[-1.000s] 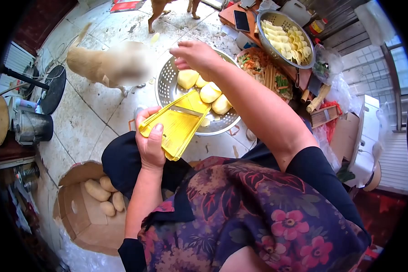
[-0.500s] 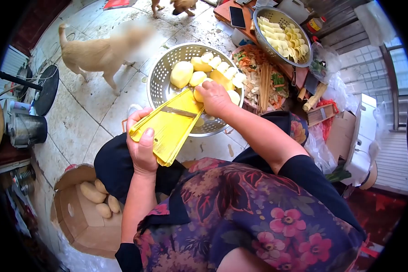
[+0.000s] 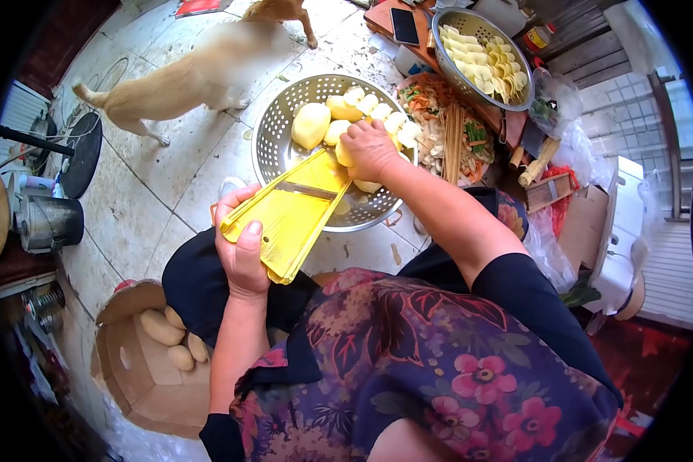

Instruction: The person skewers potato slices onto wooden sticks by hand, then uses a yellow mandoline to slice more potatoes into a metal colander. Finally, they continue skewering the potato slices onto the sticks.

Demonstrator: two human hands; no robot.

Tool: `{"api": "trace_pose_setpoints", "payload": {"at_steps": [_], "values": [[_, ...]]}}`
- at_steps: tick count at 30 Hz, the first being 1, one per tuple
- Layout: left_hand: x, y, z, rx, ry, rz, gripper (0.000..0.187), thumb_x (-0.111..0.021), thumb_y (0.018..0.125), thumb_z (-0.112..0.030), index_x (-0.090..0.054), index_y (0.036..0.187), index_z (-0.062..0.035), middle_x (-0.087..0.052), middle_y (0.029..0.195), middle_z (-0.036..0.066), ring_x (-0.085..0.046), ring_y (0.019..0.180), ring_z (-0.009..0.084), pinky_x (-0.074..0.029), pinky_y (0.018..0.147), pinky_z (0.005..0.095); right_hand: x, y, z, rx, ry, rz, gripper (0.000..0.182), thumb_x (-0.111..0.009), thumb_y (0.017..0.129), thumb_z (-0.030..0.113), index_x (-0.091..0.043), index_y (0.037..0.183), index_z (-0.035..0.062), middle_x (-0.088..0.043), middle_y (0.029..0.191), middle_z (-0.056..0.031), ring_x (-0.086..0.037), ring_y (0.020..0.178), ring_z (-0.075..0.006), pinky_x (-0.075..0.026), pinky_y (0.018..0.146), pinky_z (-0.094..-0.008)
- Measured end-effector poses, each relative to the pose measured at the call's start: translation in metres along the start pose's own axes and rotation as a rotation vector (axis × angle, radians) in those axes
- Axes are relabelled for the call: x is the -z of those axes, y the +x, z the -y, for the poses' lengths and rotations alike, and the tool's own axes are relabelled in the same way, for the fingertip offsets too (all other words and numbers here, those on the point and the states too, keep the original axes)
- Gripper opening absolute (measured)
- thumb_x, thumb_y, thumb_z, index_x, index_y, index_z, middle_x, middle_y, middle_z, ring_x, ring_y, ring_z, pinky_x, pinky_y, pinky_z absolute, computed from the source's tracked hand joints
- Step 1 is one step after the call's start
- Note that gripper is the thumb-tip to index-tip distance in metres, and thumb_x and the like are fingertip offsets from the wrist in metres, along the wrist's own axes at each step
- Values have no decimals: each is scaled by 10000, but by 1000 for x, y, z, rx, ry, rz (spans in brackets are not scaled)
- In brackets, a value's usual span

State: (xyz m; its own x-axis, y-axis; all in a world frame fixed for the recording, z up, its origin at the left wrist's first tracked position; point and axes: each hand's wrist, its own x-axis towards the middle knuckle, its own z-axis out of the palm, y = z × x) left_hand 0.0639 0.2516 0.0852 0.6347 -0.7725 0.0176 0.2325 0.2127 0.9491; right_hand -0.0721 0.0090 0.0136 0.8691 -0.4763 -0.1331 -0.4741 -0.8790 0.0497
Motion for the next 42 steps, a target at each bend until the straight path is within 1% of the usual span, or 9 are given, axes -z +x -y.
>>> {"api": "trace_pose_setpoints", "payload": {"at_steps": [5,7,10,14,23,26,32,35,42], "values": [[2,1,1,-8,39,1,506,-531,821,-237,-479,1217,74,-494,1122,128,-522,1043,191,-418,959,315,7,-17,-27,-195,575,-132,668,-788,579,387,-640,1156,86,-639,1077,-119,-566,1080,-317,-412,979,-412],[2,0,-1,1,20,7,502,-527,825,-227,-471,1224,72,-506,1132,136,-525,1046,193,-419,961,316,14,-29,-28,-220,655,-111,703,-829,619,335,-608,1220,44,-665,1092,-117,-628,996,-291,-492,912,-366],[6,0,2,3,12,24,501,-528,833,-228,-452,1244,49,-528,1178,159,-542,1083,225,-437,974,340,7,-45,-26,-363,1552,-53,514,-782,771,88,-579,1232,-10,-638,1116,-56,-618,948,-135,-521,814,-266],[3,-3,0,35,-43,37,498,-534,838,-228,-441,1257,26,-529,1231,168,-546,1135,256,-446,1001,370,12,-62,-18,-488,1833,9,630,-795,734,55,-522,1300,14,-629,1140,-59,-617,999,-161,-505,888,-279],[-9,-5,-8,26,-66,74,477,-505,823,-168,-448,1246,47,-562,1126,164,-565,1006,188,-460,917,303,23,-63,2,-316,1631,126,622,-661,695,-18,-512,1290,82,-610,1146,-58,-598,1013,-152,-476,928,-271],[-7,-4,-7,30,-81,55,472,-506,820,-168,-454,1238,44,-565,1117,157,-564,1003,184,-460,913,299,23,-62,9,-320,1624,84,594,-703,697,44,-515,1259,83,-637,1025,-72,-612,918,-144,-512,806,-273],[-7,-4,-9,50,-114,13,471,-508,822,-173,-448,1238,40,-566,1116,156,-566,1002,181,-461,916,296,32,-68,28,-110,1003,-223,599,-750,740,121,-483,1275,94,-605,1162,-108,-612,1002,-195,-493,894,-301],[-2,-4,-6,73,-97,45,518,-530,823,-218,-436,1266,34,-530,1221,171,-553,1114,254,-455,990,365,36,-72,35,-172,1112,-230,644,-799,697,171,-492,1256,83,-613,1160,-144,-620,1045,-274,-484,922,-331],[-6,-3,-8,57,-123,13,479,-515,820,-182,-445,1236,43,-565,1119,160,-571,1000,181,-471,908,299,11,-64,25,-214,1375,-123,711,-836,682,158,-476,1293,96,-622,1134,-111,-615,1011,-197,-493,906,-321]]}}
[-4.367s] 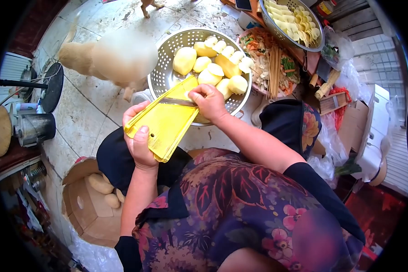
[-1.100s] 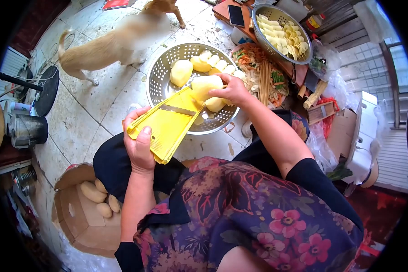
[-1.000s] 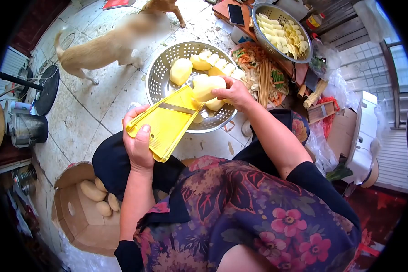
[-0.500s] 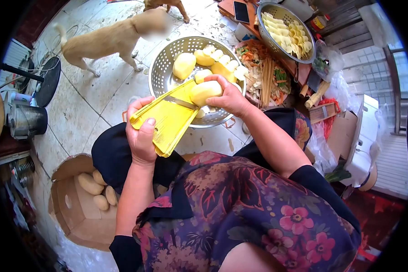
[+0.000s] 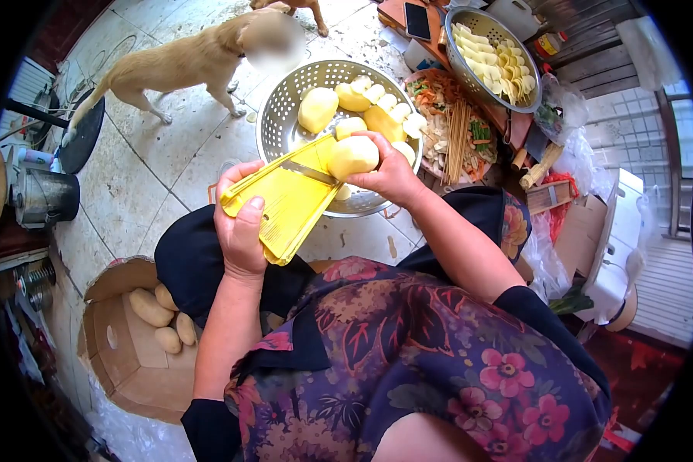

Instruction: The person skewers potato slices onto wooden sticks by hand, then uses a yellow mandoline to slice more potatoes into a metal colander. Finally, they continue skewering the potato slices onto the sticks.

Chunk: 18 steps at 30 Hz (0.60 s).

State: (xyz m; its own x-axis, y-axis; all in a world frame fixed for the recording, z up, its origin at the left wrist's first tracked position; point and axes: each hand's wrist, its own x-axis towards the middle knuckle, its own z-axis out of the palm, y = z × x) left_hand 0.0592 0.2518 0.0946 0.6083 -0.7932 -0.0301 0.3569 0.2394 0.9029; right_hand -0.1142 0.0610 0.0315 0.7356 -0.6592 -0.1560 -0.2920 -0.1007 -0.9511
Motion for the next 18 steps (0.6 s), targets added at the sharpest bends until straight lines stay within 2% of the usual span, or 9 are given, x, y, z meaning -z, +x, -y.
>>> {"api": "trace_pose_setpoints", "payload": {"at_steps": [2,5,11,18], "values": [[0,0,1,-10,10,-3,485,-516,820,-188,-444,1238,47,-566,1109,159,-573,996,184,-472,909,301,1,4,-5,-46,155,31,744,-845,665,121,-467,1303,69,-615,1137,-83,-595,1017,-166,-486,914,-305],[1,1,0,-16,25,-2,489,-517,820,-194,-446,1239,48,-558,1115,156,-571,1006,188,-471,913,305,-3,10,-21,-107,246,28,744,-843,661,103,-459,1295,38,-605,1142,-72,-588,1027,-166,-480,923,-299],[0,2,2,-13,11,-34,488,-522,822,-206,-452,1237,41,-538,1144,156,-561,1034,194,-470,921,313,-22,17,-25,-112,484,-25,724,-830,668,93,-449,1282,34,-591,1125,-60,-575,1025,-161,-473,924,-302],[0,2,0,-6,1,10,480,-524,822,-200,-451,1232,39,-559,1123,160,-567,1012,188,-468,926,311,-20,24,-3,-31,344,-35,695,-745,682,166,-442,1292,25,-602,1089,-82,-583,1003,-174,-478,901,-303]]}}
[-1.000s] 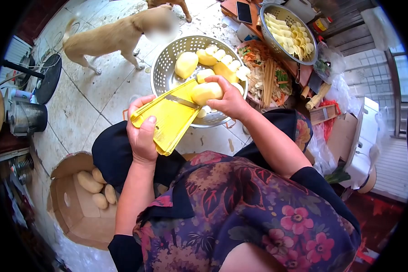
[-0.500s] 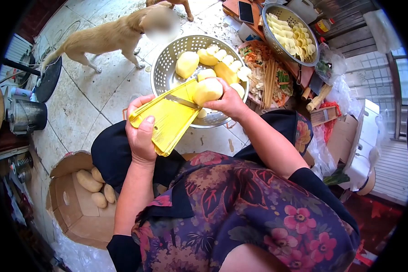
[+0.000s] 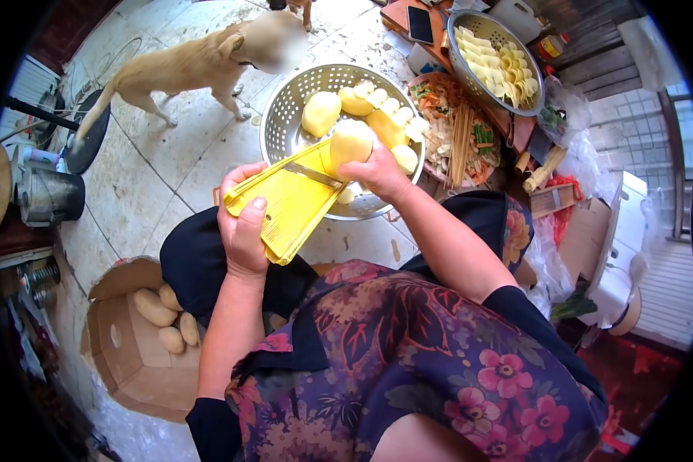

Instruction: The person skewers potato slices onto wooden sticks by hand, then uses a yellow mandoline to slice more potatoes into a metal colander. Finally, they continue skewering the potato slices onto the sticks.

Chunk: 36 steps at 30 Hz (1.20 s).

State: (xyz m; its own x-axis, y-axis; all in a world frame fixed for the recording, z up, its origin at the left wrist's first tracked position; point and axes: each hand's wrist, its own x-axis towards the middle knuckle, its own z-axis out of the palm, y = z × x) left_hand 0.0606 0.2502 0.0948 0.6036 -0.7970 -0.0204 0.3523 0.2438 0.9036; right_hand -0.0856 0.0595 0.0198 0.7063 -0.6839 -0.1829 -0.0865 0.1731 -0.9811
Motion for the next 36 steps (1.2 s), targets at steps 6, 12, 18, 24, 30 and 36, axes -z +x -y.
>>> {"api": "trace_pose_setpoints", "payload": {"at_steps": [6,12,18,24,30,36], "values": [[4,1,2,30,6,37,505,-530,817,-210,-447,1253,30,-542,1197,166,-562,1095,242,-463,982,350,15,-20,48,-115,-733,105,745,-714,636,248,-494,1308,12,-645,1099,-223,-636,1011,-321,-494,894,-356],[3,-1,0,24,28,36,510,-531,818,-206,-440,1257,36,-546,1187,168,-570,1083,235,-474,968,347,7,-32,60,-104,-904,96,692,-706,661,289,-541,1286,45,-671,1038,-215,-649,981,-337,-499,881,-376],[3,0,2,19,5,40,494,-524,825,-193,-438,1252,38,-538,1199,170,-563,1093,242,-474,971,357,17,-23,58,-34,-927,93,670,-719,694,307,-544,1290,57,-675,1021,-212,-662,943,-320,-510,856,-364],[3,1,1,30,-4,22,485,-519,827,-194,-441,1249,33,-536,1202,171,-558,1100,248,-474,975,365,22,-23,17,-94,-408,50,618,-750,735,306,-553,1264,55,-674,1044,-168,-661,948,-270,-510,867,-344],[-1,1,0,17,-45,-23,448,-503,830,-168,-445,1226,34,-550,1134,156,-573,1017,197,-480,925,313,1,-23,26,27,-612,-70,576,-763,732,330,-579,1201,52,-661,1058,-178,-648,980,-282,-505,879,-353],[0,-2,-1,32,-17,-26,502,-516,819,-214,-438,1247,36,-537,1196,175,-560,1098,264,-468,979,375,-15,-45,79,233,-712,85,568,-778,686,344,-614,1139,43,-651,1046,-204,-643,981,-311,-506,873,-372]]}}
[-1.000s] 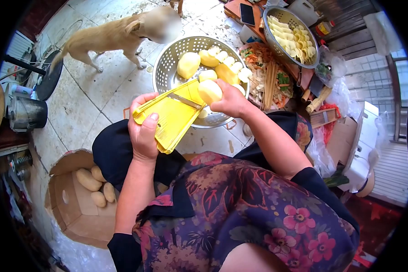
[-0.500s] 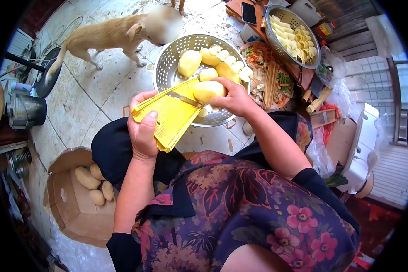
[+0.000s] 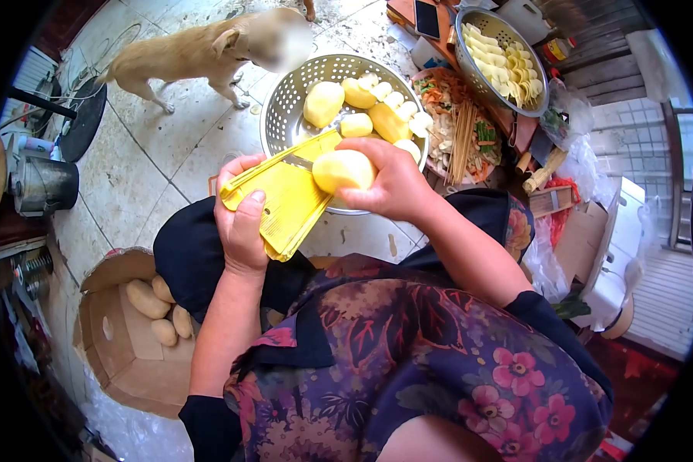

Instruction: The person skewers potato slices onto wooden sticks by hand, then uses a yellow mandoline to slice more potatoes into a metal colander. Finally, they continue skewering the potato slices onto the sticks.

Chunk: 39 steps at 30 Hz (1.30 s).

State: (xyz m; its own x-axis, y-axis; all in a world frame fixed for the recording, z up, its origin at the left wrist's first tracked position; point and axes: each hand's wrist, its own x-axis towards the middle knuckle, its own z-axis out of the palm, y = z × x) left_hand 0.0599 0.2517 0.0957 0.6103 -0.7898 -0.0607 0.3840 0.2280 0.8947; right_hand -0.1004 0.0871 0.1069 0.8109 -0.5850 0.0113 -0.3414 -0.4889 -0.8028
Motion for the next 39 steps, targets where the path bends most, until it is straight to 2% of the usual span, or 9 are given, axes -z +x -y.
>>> {"api": "trace_pose_setpoints", "payload": {"at_steps": [3,9,11,17,21,29,33,36,39], "values": [[-1,-1,-2,29,25,15,516,-524,812,-224,-437,1247,40,-541,1187,181,-565,1089,262,-466,979,371,0,-2,6,126,-72,16,601,-778,672,341,-616,1168,40,-656,1036,-209,-653,957,-317,-511,866,-379],[0,0,0,-25,62,26,517,-522,808,-225,-441,1240,47,-551,1173,187,-568,1084,259,-466,977,368,-26,24,-69,-382,131,-108,621,-780,691,312,-603,1224,46,-679,1019,-183,-672,935,-268,-524,849,-347],[1,0,1,-8,38,5,516,-521,807,-223,-442,1238,48,-553,1168,190,-568,1084,263,-464,979,372,-23,21,-63,-369,138,-84,613,-779,698,314,-603,1224,51,-680,1016,-183,-675,930,-248,-528,841,-338],[-1,-3,2,-26,6,15,520,-525,809,-222,-433,1247,43,-548,1172,197,-565,1091,269,-462,979,376,-7,-4,-1,119,61,-6,665,-805,650,349,-603,1215,61,-652,1045,-180,-652,959,-299,-511,879,-360],[-2,0,2,-76,0,0,480,-521,815,-186,-427,1227,42,-566,1124,188,-590,1017,230,-492,921,348,-21,25,-65,-451,272,0,579,-791,718,226,-595,1217,6,-695,1020,-131,-674,904,-192,-534,809,-298],[-4,-3,5,-69,-7,-17,496,-528,816,-209,-421,1231,42,-565,1120,184,-590,998,219,-493,902,335,-11,-1,1,160,21,-25,659,-798,678,354,-596,1226,49,-662,1052,-182,-653,985,-277,-510,885,-352],[-1,-1,5,-60,21,26,497,-528,817,-208,-418,1233,40,-565,1117,184,-591,997,221,-493,903,335,-23,28,-74,-450,208,15,649,-788,707,297,-579,1243,-3,-696,1031,-159,-679,921,-212,-532,822,-316],[1,-1,5,-25,18,47,515,-527,811,-220,-430,1245,39,-539,1184,191,-566,1084,260,-471,963,367,-21,24,-57,-283,150,7,644,-783,706,305,-582,1246,17,-687,1031,-166,-673,938,-226,-524,845,-324],[-6,-3,3,-45,2,-24,492,-524,821,-212,-420,1229,43,-566,1111,180,-588,989,215,-492,897,330,-6,2,2,-31,131,97,659,-790,672,378,-600,1226,77,-623,1135,-192,-616,1065,-291,-482,933,-374]]}}
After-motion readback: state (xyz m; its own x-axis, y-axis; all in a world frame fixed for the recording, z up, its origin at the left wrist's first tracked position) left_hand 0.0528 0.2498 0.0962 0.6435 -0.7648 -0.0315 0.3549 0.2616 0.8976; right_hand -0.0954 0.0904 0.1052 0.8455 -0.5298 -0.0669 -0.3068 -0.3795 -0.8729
